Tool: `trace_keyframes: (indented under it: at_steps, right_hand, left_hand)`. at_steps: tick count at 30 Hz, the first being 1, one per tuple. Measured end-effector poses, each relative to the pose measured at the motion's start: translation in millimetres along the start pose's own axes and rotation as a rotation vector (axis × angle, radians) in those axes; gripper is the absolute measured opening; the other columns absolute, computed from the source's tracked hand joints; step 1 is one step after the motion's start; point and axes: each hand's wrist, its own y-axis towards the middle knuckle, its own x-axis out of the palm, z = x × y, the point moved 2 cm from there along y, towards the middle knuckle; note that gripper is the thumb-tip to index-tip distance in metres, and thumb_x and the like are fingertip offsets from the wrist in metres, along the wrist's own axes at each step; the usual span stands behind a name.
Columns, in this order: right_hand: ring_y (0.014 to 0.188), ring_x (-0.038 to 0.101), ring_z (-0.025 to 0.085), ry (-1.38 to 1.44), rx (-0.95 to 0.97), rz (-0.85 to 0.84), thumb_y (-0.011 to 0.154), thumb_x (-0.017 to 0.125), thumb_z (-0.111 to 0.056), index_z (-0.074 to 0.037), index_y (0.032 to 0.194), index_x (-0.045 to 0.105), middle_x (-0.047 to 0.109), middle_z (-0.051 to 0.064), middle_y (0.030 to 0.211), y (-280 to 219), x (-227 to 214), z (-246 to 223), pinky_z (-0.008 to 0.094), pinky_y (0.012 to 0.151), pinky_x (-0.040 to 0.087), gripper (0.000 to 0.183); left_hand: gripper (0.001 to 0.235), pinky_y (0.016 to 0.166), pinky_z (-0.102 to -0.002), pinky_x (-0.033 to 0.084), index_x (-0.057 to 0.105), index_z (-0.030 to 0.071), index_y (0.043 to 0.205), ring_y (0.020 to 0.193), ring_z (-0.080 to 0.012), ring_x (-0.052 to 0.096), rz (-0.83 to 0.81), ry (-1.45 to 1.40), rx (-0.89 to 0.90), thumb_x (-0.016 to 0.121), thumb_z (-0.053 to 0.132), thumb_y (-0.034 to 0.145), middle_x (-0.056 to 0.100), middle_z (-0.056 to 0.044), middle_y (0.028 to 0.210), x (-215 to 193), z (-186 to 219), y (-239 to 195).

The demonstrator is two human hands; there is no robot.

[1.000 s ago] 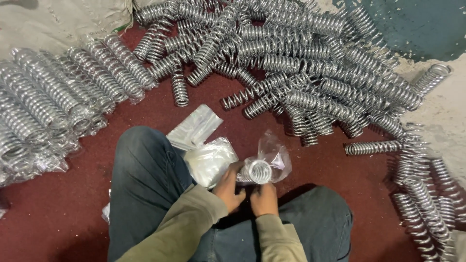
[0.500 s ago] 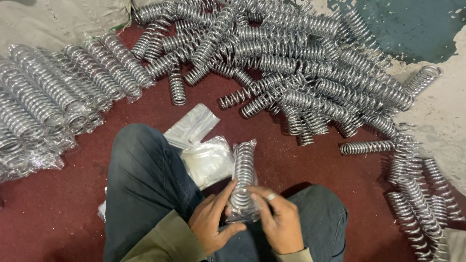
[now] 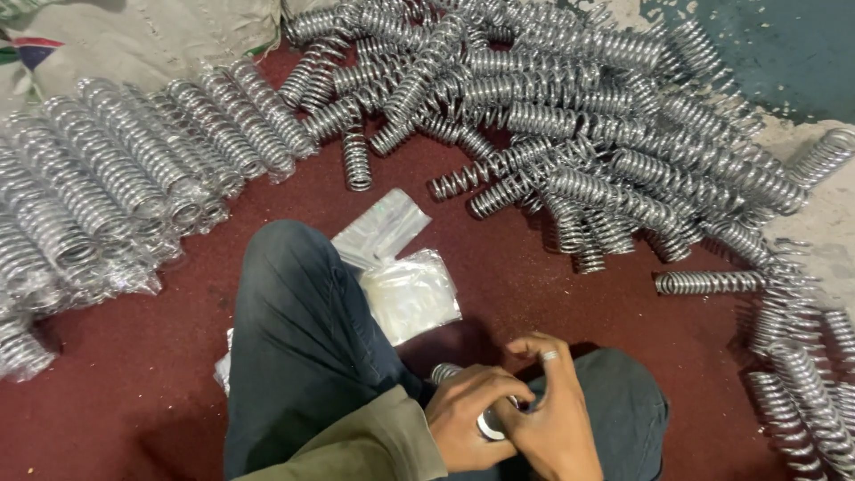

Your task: The person places metal springs into plastic bags by hand while sitting near a pile of springs.

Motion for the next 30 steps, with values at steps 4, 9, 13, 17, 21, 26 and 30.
trace_keyframes:
  at_steps: [4,9,13,17,21,26,30]
  right_hand:
    - [0.116,0.067,0.018,-0.169,-0.001,-0.104,0.063,0.069,-0.017,-0.019,0.114,0.071,0.067,-0.003,0.124,7.8,9.8,-12.3,0.037,0.099,0.049,0.051]
    - [0.118,0.068,0.024,0.55,-0.224,0.072,0.083,0.072,0.004,-0.005,0.119,0.062,0.061,0.016,0.137,-4.8,21.9,-31.7,0.037,0.106,0.053,0.038]
    - [0.121,0.067,0.022,0.31,-0.218,0.085,0.081,0.076,-0.014,-0.012,0.109,0.071,0.07,0.01,0.127,-13.2,37.1,-8.9,0.035,0.104,0.051,0.028]
    - [0.108,0.073,0.012,0.201,-0.116,-0.084,0.077,0.083,-0.018,-0.02,0.108,0.076,0.076,-0.001,0.116,-19.7,64.2,33.2,0.027,0.097,0.051,0.032]
    - [0.111,0.071,-0.001,-0.083,0.157,-0.301,0.074,0.08,-0.035,-0.043,0.121,0.07,0.068,-0.023,0.128,-20.0,74.0,38.3,0.026,0.097,0.046,0.048]
    - [0.102,0.071,0.0,-0.07,0.195,-0.25,0.076,0.082,-0.037,-0.043,0.119,0.072,0.071,-0.023,0.12,-12.9,78.8,43.9,0.021,0.086,0.052,0.044]
    - [0.107,0.072,0.0,-0.096,0.178,-0.284,0.078,0.08,-0.04,-0.042,0.12,0.071,0.072,-0.024,0.122,-12.0,83.6,51.7,0.024,0.096,0.051,0.043]
  left_hand:
    - [0.053,0.092,-0.04,0.054,0.063,0.017,0.122,0.103,-0.0284,0.071,-0.141,0.043,-0.311,0.077,0.024,0.072,0.074,-0.001,0.119,-13.4,-53.6,-18.4]
    - [0.05,0.108,-0.037,0.04,0.069,0.034,0.105,0.102,-0.0121,0.072,-0.153,0.319,-0.165,0.089,0.059,0.066,0.077,0.014,0.108,-105.1,-95.8,11.4]
    - [0.065,0.1,-0.041,0.039,0.071,0.026,0.12,0.104,-0.0199,0.066,0.015,0.705,0.106,0.097,0.018,0.062,0.073,0.009,0.12,-235.5,-139.3,77.2]
    - [0.066,0.118,-0.059,0.025,0.061,0.008,0.124,0.136,-0.0323,0.055,-0.174,1.185,-0.019,0.075,0.006,0.059,0.063,-0.01,0.134,-357.5,-198.2,101.8]
    - [0.126,0.125,-0.052,0.019,0.02,0.007,0.162,0.159,-0.0305,0.012,-0.59,1.543,-0.833,0.045,0.094,0.074,0.024,-0.012,0.168,-424.3,-276.5,69.4]
    - [0.084,0.121,-0.059,0.018,0.047,0.006,0.147,0.141,-0.0395,0.041,-0.378,1.413,-0.874,0.036,0.073,0.097,0.047,-0.019,0.152,-362.5,-254.1,112.1]
    - [0.076,0.1,-0.049,0.05,0.056,0.0,0.137,0.117,-0.0397,0.065,-0.035,0.694,-0.977,0.063,0.06,0.091,0.068,-0.021,0.129,-251.5,-294.2,126.6]
